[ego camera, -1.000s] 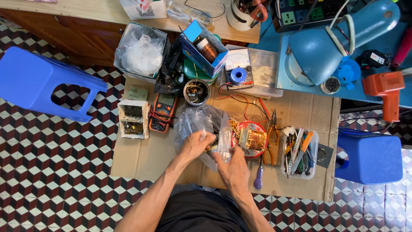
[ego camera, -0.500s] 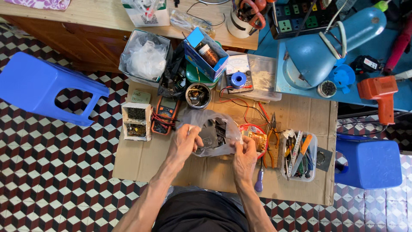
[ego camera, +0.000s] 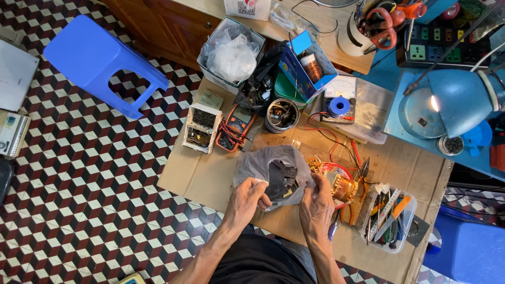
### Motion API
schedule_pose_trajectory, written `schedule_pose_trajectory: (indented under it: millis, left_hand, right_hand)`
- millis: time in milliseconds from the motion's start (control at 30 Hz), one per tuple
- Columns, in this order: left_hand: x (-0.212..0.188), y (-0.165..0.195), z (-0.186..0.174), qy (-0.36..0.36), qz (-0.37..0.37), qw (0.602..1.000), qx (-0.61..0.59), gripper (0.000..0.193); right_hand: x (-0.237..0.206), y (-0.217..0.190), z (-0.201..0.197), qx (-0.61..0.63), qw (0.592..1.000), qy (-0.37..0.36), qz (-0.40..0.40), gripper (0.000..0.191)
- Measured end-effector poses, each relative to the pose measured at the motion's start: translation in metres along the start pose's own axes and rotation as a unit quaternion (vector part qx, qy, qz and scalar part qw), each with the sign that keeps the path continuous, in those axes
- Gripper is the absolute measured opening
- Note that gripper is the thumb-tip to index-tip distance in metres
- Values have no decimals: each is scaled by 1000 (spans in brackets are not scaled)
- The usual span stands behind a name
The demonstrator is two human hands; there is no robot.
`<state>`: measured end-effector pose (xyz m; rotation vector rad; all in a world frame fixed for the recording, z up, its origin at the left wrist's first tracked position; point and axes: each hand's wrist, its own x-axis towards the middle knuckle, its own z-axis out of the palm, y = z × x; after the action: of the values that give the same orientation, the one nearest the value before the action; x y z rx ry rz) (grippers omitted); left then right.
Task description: The person repeatedly inserts small black plastic pieces into a copper-wound electrical component on a workbench. They pick up pieces from a plastic bag, place them into slots on the component, and occasionally adjust the component's position. The task continues throughout the clip with no visible completion.
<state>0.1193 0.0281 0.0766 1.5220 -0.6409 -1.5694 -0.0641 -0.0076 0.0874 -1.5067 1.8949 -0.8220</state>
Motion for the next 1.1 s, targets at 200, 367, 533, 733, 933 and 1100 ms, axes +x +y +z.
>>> schedule_pose_trajectory:
  millis: [200,367,533,733,933,1100]
  left_hand:
    - [30,-7,-4,-32,-39,998,29,34]
    - [33,0,18,18,5,1000,9,39]
    - [3,20,-25,76,-9,997,-30,37]
    - [-39,55,-70,167,-23,985,42,41]
    - [-44,67,-103,260,-36,959,110,50]
    - [-46,51,-134,306,-41,945,108,52]
  right_hand:
    - [11,21,9,245,961,-71,107,32]
    - [32,5,16,466,853,-117,203,31]
    - [3,-47,14,350,895,-239,139,27]
    - [-37,-95,0,202,889,-372,172,23]
    - [-55,-102,44,242,872,-416,87,20]
    - [-67,-104,74,208,867,-449,68,25]
